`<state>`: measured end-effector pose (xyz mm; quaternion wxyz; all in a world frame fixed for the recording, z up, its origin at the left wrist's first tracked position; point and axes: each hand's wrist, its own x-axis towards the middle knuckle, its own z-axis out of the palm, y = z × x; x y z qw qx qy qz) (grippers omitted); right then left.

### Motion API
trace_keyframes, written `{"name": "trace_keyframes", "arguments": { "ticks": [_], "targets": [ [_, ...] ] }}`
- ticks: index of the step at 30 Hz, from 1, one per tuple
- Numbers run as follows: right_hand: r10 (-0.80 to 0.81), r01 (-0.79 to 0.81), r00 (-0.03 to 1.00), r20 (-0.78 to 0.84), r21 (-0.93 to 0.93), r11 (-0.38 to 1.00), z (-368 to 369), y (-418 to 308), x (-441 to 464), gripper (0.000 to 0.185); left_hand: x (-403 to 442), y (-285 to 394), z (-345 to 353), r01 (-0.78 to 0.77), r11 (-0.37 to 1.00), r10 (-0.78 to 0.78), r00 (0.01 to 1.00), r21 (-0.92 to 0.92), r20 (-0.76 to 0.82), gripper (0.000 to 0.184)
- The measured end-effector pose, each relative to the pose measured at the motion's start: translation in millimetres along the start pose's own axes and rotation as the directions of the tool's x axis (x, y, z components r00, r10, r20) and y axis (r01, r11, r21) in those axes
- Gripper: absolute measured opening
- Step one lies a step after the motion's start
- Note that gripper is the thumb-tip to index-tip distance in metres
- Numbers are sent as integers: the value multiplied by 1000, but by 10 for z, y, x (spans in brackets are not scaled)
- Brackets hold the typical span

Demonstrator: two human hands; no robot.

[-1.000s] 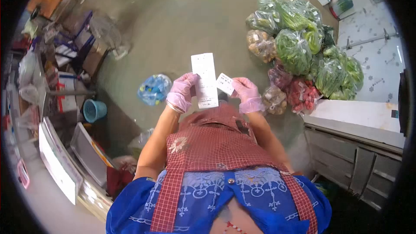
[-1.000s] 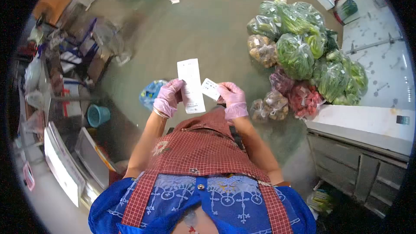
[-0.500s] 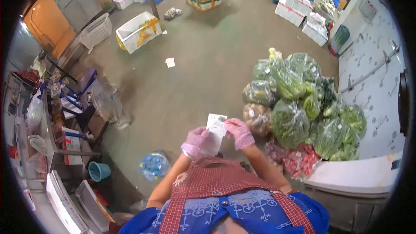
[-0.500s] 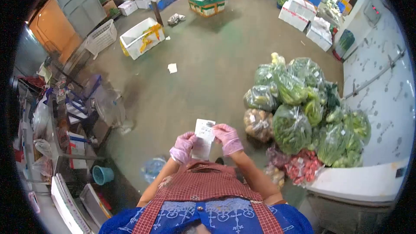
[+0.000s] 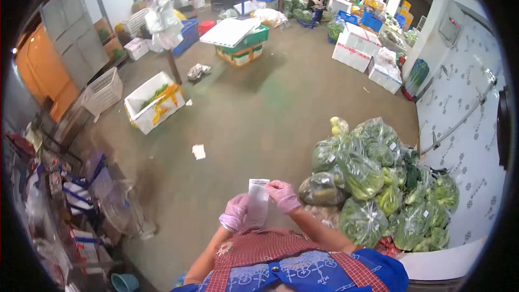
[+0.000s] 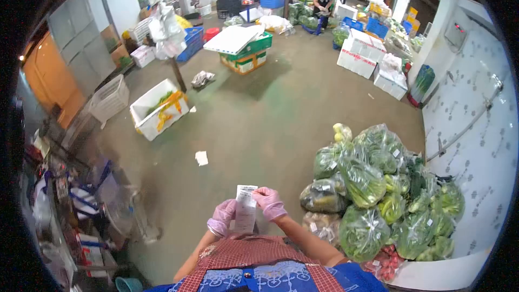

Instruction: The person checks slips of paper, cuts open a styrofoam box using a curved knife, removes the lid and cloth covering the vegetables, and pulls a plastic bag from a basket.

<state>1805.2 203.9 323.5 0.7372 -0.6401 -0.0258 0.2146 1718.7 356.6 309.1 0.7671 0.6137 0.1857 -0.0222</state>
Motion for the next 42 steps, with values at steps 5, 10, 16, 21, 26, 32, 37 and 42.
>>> {"name": "trace_keyframes", "arguments": {
  "ticks": [5, 10, 16, 21, 26, 32, 37, 42],
  "targets": [
    [-112, 116, 976, -185, 10, 993, -261, -374, 1130, 10, 1413, 764, 303, -25, 962, -15, 990, 271, 143, 19],
    [-32, 56, 958, -283, 77, 995, -702, -700, 2390, 11, 2969, 944, 665, 39, 983, -74, 979, 178, 191, 16],
    [-34, 50, 972, -232, 64, 997, -1208, -1402, 4152, 11, 4673, 1617, 1124, 50, 973, -70, 994, 224, 80, 15],
    [-31, 35, 998, -50, 82, 996, -1386, -2173, 5610, 12, 5843, 2479, 1294, 14, 997, -17, 999, 73, 46, 15],
    [-37, 38, 999, 31, -21, 999, -1622, -2458, 7000, 10, 7126, 2811, 1439, -40, 997, 43, 998, 67, -39, 20],
    [-50, 54, 993, -108, 37, 998, -2175, -3001, 8719, 9, 8983, 3582, 2001, -102, 970, 142, 974, -221, 177, 36],
    [-138, 140, 932, -335, -21, 990, -2874, -3769, 9899, 7, 10522, 4409, 2758, -39, 993, 4, 957, 114, 291, 28],
    [-121, 180, 857, -502, 72, 981, -3682, -4003, 11013, 6, 12022, 4626, 3451, 26, 979, -109, 906, 204, 409, 18]
  ]
}}
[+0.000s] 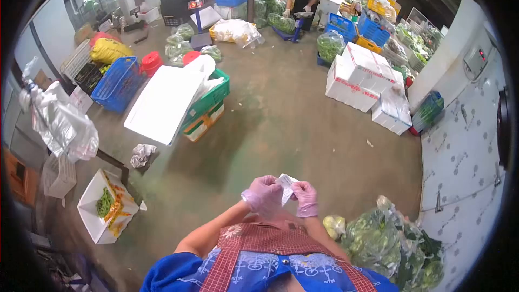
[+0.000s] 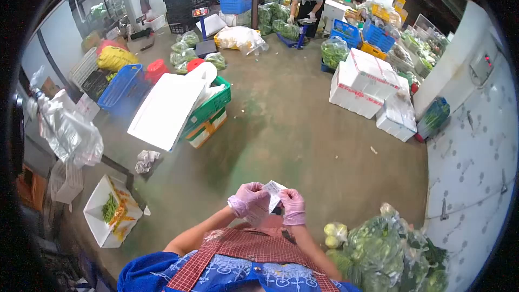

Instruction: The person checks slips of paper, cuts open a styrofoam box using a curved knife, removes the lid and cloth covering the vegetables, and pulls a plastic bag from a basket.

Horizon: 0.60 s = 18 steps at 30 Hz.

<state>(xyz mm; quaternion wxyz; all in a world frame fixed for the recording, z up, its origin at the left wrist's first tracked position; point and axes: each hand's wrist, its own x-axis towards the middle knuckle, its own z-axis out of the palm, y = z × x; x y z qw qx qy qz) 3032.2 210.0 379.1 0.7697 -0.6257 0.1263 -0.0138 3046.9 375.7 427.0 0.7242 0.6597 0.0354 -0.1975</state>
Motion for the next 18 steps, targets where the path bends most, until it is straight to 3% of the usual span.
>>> {"name": "trace_keyframes", "arguments": {
  "ticks": [2, 5, 8, 11, 12, 13, 15, 18],
  "targets": [
    [21, -22, 999, -33, -29, 999, -31, -5, 607, 9, 654, 96, -9, -2, 997, 4, 1000, -81, 27, 16],
    [40, -39, 999, 33, -29, 999, 29, -240, 1572, 14, 1615, 336, -69, 3, 1000, -5, 998, -23, -65, 18],
    [50, -47, 994, 96, -34, 998, 234, -870, 2510, 20, 2454, 793, -231, 75, 988, -99, 978, -133, -184, 15],
    [68, -58, 989, 131, -85, 995, 355, -1095, 3673, 21, 3106, 1239, -620, -55, 996, 25, 939, -77, -344, 12],
    [129, -117, 981, 145, -87, 989, 428, -1181, 4008, 20, 3306, 1273, -794, -89, 990, 36, 917, -114, -397, 11],
    [157, -138, 968, 196, -105, 985, 528, -1249, 4329, 20, 3494, 1301, -1001, -132, 991, 101, 868, -28, -486, 12],
    [191, -155, 933, 304, -137, 978, 779, -1371, 4982, 20, 3766, 1388, -1419, -125, 990, 65, 803, -60, -592, 10],
    [207, -107, 884, 419, -251, 962, 1222, -1444, 5850, 20, 4248, 1255, -2034, -147, 973, -52, 609, -177, -792, 18]
  ]
}}
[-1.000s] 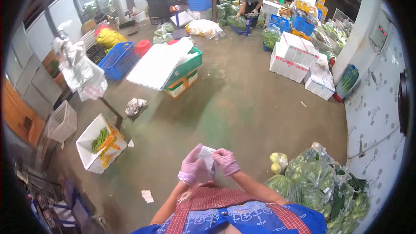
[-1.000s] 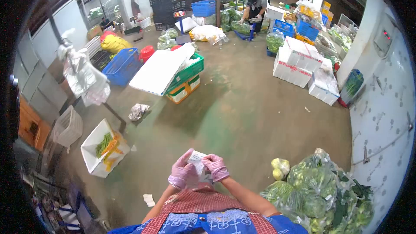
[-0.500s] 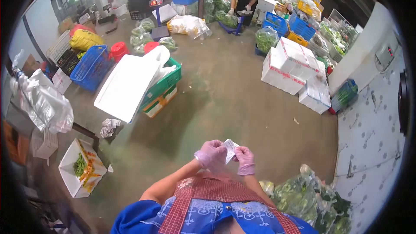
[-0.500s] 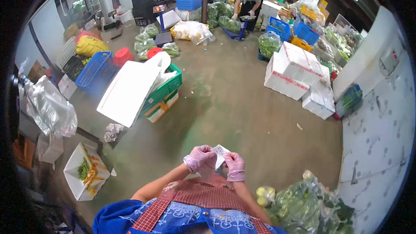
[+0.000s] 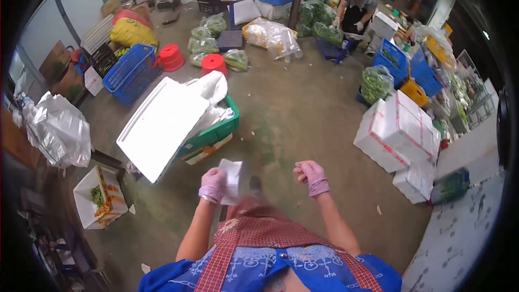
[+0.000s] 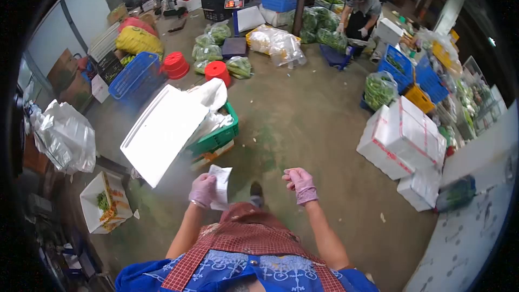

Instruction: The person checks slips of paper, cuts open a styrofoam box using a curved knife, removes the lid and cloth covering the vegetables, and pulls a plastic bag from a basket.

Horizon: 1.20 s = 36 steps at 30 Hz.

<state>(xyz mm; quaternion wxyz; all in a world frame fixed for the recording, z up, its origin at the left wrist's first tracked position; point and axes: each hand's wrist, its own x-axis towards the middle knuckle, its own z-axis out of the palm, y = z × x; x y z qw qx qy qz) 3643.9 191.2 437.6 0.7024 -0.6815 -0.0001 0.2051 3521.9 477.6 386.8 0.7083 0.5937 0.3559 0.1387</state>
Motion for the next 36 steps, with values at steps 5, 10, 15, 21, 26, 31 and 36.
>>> {"name": "trace_keyframes", "arguments": {
  "ticks": [5, 10, 15, 21, 26, 31, 36],
  "targets": [
    [63, -57, 997, 39, -140, 989, 14, -202, 1486, 19, 1553, 64, 249, 14, 981, -17, 1000, -193, -12, 13],
    [143, -133, 990, 13, -293, 947, -180, -621, 2570, 17, 2759, 1276, 1411, 95, 986, -83, 992, -140, 94, 14],
    [216, -240, 968, -129, -216, 946, -517, -760, 3876, 15, 3731, 2209, 2861, -66, 994, 36, 949, 86, 313, 12],
    [321, -324, 944, -78, -408, 854, -650, -975, 5564, 17, 5345, 2431, 3637, -125, 988, 100, 964, 88, 248, 13],
    [266, -260, 962, -65, -521, 813, -636, -1839, 7309, 19, 6844, 2357, 3294, 92, 968, -53, 985, 235, -165, 20],
    [204, -86, 972, 115, -635, 768, -83, -2840, 8984, 21, 7528, 2341, 2559, 323, 794, -70, 891, 515, -450, 20],
    [99, 242, 917, 386, -737, 631, 828, -3229, 10485, 25, 7799, 1991, 2250, 386, -1, -219, 900, 922, -377, 26]
  ]
}}
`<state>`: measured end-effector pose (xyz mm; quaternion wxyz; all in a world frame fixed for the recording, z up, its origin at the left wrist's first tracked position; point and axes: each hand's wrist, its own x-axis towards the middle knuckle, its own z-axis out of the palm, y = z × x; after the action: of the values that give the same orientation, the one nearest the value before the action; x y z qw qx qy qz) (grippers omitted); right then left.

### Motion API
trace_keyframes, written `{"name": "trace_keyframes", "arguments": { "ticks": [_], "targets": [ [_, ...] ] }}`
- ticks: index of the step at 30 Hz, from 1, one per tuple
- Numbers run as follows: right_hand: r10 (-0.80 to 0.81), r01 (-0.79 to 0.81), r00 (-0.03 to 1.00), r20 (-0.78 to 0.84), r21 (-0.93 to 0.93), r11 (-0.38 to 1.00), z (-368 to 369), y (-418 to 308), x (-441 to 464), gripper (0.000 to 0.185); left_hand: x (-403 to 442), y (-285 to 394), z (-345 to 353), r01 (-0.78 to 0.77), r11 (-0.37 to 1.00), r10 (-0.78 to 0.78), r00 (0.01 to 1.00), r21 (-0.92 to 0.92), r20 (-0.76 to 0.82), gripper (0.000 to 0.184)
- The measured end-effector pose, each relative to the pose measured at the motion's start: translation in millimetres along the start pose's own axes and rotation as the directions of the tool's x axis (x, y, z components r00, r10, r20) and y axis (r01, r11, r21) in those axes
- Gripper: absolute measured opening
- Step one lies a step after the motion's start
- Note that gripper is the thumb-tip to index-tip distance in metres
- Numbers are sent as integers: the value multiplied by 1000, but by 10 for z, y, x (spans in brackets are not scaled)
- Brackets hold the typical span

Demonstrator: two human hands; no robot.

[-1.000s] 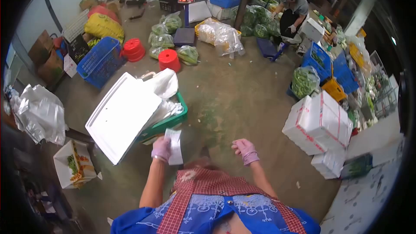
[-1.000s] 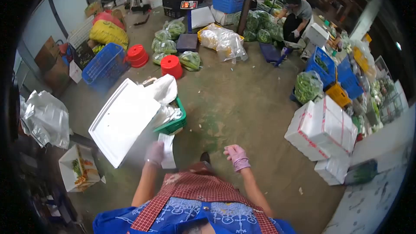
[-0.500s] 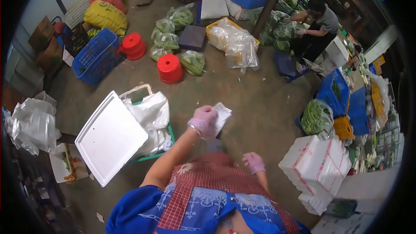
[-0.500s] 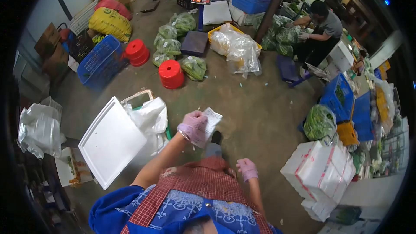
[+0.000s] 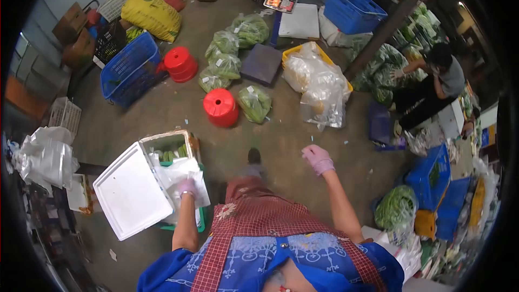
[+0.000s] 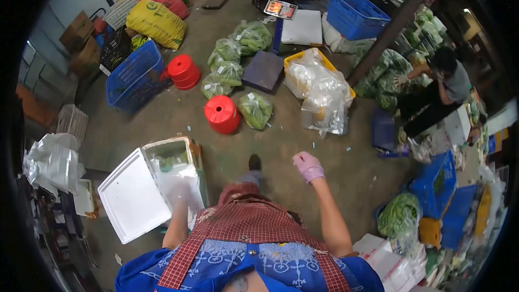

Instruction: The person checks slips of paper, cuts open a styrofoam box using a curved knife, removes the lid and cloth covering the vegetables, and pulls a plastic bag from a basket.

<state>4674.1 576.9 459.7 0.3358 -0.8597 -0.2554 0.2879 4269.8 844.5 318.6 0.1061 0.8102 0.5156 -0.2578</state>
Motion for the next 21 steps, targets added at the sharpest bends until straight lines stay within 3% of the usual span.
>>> {"name": "trace_keyframes", "arguments": {
  "ticks": [4, 7, 11, 13, 14, 16, 18, 21],
  "targets": [
    [-137, 152, 985, 102, -167, 974, -13, -574, 1108, 27, 584, 152, 362, 163, 984, -145, 968, -74, 205, 35],
    [-112, 192, 963, 244, -332, 923, -166, -1016, 1789, 28, 1124, 372, 285, 92, 996, -84, 929, -4, 361, 36],
    [-83, 293, 902, 423, -460, 838, -506, -1454, 2667, 30, 1853, 730, -642, 48, 993, -75, 964, 110, 256, 30],
    [-56, 271, 912, 407, -493, 827, -678, -1623, 3090, 30, 2545, 700, -615, 160, 980, -147, 983, -118, 108, 30],
    [-47, 261, 916, 399, -502, 824, -728, -1709, 3303, 31, 2722, 751, -937, 185, 961, -174, 982, -207, 67, 31],
    [3, 201, 919, 395, -474, 858, -784, -1791, 3751, 31, 3143, 829, -1372, 120, 971, -150, 979, -207, -135, 25],
    [94, 112, 898, 430, -429, 896, -821, -1831, 4274, 30, 3387, 924, -1643, -23, 792, -219, 922, -610, -319, 21],
    [152, -188, 807, 571, 4, 982, -750, -1675, 5270, 27, 3433, 1180, -2187, -33, 540, -397, 871, -841, -289, 19]
  ]
}}
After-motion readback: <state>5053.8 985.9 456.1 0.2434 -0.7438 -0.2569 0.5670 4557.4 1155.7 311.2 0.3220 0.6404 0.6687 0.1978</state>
